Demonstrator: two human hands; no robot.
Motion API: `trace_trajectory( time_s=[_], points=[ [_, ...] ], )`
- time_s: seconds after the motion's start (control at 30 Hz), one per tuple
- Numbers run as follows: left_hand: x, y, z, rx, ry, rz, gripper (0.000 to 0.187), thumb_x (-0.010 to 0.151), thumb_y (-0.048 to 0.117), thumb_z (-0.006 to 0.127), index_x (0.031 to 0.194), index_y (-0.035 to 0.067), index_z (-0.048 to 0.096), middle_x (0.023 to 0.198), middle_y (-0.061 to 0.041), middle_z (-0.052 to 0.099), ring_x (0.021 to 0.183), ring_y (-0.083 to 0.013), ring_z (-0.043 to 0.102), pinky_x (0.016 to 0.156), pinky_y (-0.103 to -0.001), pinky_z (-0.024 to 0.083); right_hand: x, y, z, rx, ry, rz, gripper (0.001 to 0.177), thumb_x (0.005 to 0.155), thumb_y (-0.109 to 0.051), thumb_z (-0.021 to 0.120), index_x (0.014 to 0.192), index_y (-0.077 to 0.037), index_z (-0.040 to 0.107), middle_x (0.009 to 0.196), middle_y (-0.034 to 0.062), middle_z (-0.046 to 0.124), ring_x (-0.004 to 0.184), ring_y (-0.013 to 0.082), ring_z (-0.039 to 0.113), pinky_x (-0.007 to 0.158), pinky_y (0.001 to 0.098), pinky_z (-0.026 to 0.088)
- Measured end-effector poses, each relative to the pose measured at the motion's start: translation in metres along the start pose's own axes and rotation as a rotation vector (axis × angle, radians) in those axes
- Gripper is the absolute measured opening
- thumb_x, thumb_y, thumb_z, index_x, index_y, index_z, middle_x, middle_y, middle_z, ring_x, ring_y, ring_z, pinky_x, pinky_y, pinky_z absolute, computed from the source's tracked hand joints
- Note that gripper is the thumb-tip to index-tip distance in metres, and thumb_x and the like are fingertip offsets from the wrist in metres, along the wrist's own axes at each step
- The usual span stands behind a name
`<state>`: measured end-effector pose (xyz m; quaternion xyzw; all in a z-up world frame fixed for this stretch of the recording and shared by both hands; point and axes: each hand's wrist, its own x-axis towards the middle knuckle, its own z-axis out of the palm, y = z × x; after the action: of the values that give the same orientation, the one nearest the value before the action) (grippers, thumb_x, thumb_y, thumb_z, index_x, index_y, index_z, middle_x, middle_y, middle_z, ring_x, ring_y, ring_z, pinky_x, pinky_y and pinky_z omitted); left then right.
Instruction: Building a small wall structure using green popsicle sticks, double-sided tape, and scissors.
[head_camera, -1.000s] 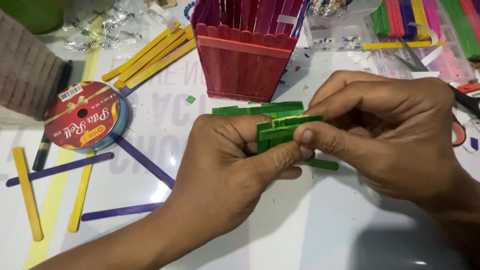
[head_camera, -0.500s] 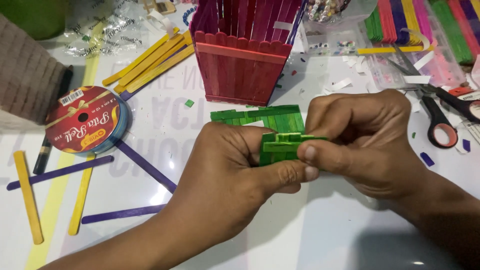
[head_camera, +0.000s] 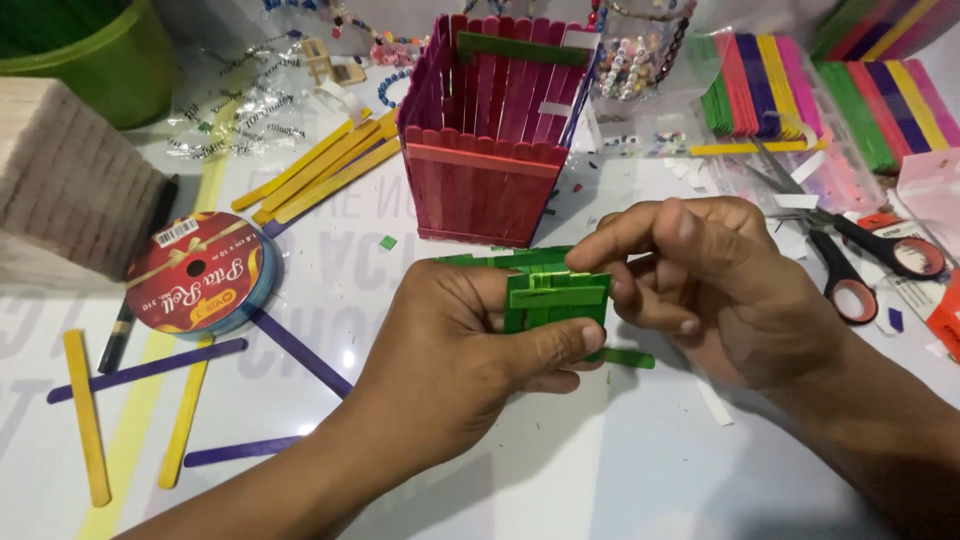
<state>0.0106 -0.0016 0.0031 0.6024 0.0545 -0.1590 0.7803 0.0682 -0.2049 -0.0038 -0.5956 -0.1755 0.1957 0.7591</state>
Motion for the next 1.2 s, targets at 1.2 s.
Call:
trace_trajectory(
  time_s=[1.2],
  points=[
    [0.001, -0.001, 0.001, 0.052, 0.055, 0.101, 0.018, 0.079, 0.01, 0.082, 0.094, 0.0, 0.084, 0.07, -0.004, 0.072, 0.065, -0.0106, 0.063, 0.06, -0.027, 0.061, -0.002, 0.004, 0.02, -0.354, 0.13, -0.165, 0.004, 0.082, 0.002, 0.078, 0.082, 0.005, 0.075, 0.075, 0.0092, 0.069, 0.068, 0.0153, 0.063, 0.06, 0.026, 0.051]
  ],
)
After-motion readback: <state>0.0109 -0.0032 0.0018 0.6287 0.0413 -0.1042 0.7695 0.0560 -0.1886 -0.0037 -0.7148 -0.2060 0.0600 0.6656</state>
